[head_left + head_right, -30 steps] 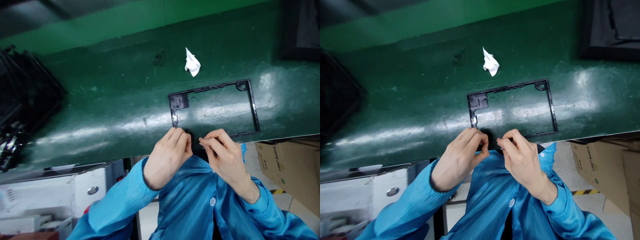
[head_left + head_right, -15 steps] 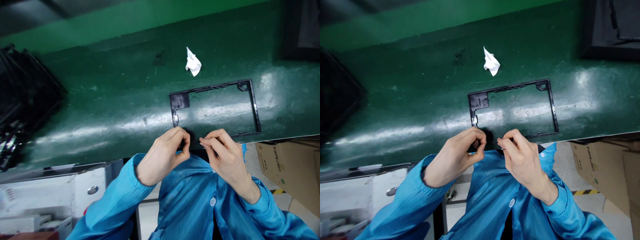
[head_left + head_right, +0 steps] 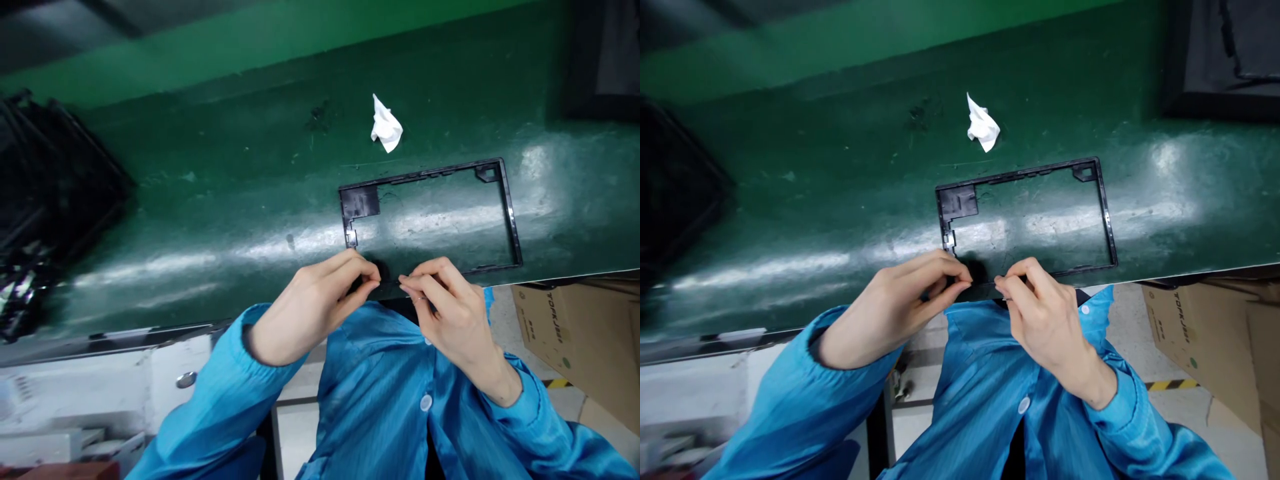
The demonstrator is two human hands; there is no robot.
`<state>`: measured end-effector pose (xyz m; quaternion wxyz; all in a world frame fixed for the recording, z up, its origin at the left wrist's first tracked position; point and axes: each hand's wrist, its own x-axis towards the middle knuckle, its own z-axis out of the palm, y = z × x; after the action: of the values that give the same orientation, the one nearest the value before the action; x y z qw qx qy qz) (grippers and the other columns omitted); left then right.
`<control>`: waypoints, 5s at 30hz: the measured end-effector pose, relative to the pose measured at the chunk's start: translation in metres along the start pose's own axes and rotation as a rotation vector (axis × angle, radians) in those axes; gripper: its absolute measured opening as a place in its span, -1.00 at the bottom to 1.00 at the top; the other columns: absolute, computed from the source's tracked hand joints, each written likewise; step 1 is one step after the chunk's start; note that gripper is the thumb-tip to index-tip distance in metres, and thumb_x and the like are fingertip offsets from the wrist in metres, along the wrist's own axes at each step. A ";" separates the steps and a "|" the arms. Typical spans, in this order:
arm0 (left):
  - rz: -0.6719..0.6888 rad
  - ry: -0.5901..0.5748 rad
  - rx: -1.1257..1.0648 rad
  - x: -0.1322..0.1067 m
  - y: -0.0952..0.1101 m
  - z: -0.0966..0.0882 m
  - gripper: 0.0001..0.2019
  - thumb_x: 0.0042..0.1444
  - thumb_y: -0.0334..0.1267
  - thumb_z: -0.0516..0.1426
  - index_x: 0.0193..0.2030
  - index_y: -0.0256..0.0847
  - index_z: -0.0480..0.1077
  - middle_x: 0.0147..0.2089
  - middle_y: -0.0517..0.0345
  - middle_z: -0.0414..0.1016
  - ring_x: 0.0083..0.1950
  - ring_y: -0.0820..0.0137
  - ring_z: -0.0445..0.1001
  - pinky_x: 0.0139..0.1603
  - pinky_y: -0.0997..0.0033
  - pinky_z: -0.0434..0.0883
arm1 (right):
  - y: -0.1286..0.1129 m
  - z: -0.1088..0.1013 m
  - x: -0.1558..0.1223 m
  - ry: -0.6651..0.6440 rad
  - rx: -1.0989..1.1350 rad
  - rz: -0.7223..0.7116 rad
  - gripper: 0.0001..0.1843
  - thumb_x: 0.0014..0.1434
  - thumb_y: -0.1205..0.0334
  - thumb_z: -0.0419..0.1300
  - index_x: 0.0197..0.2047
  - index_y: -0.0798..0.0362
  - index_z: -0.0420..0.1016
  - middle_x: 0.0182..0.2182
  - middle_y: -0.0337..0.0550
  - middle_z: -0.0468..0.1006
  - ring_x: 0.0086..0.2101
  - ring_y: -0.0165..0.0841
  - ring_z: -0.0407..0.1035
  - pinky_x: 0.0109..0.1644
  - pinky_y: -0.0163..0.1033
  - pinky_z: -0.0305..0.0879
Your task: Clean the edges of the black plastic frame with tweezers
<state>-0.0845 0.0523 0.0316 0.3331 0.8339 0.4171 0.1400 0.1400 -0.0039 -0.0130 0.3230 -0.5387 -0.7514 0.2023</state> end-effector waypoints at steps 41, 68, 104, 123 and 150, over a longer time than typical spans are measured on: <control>0.201 0.124 0.271 -0.012 -0.011 0.033 -0.94 0.46 -0.40 0.08 -0.05 -0.26 0.38 -0.18 0.06 0.51 -0.21 0.35 0.50 -0.16 0.37 0.52 | 0.001 -0.001 0.001 -0.003 -0.017 -0.002 -0.85 0.45 0.41 0.19 -0.10 0.08 0.61 -0.21 -0.17 0.59 -0.38 -0.47 0.46 -0.38 -0.30 0.31; 0.067 -0.015 0.168 0.002 -0.001 0.018 -0.87 0.40 -0.45 0.06 -0.14 -0.24 0.41 -0.24 0.16 0.43 -0.29 0.44 0.44 -0.25 0.47 0.41 | 0.002 -0.002 0.001 0.002 -0.019 -0.001 -0.83 0.42 0.45 0.20 -0.12 0.07 0.61 -0.20 -0.18 0.59 -0.37 -0.48 0.46 -0.38 -0.29 0.31; 0.088 0.153 0.320 -0.007 -0.005 0.019 -0.90 0.35 -0.45 0.07 -0.18 -0.25 0.39 -0.24 0.14 0.49 -0.32 0.45 0.49 -0.32 0.47 0.46 | 0.002 0.000 0.000 0.008 -0.015 0.011 -0.85 0.38 0.47 0.24 -0.13 0.07 0.60 -0.20 -0.19 0.58 -0.32 -0.44 0.51 -0.35 -0.28 0.33; 0.056 -0.037 -0.032 -0.006 -0.010 0.018 -0.86 0.30 -0.49 0.04 -0.12 -0.17 0.31 -0.15 0.23 0.52 -0.39 0.58 0.43 -0.39 0.60 0.32 | 0.003 0.000 0.000 0.002 -0.013 0.002 -0.84 0.38 0.48 0.21 -0.14 0.07 0.59 -0.21 -0.18 0.57 -0.32 -0.43 0.51 -0.34 -0.28 0.33; 0.201 -0.184 0.641 -0.010 0.025 -0.005 -0.73 0.39 -0.53 -0.05 -0.15 -0.31 0.47 -0.20 -0.03 0.49 -0.27 0.21 0.52 -0.27 0.22 0.58 | 0.004 0.000 0.000 0.005 -0.017 0.002 -0.83 0.38 0.48 0.19 -0.13 0.06 0.57 -0.20 -0.17 0.59 -0.35 -0.45 0.49 -0.37 -0.29 0.32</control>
<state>-0.0786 0.0358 0.0527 0.0749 0.9422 0.3239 -0.0418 0.1424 -0.0027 -0.0153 0.3202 -0.5425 -0.7517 0.1950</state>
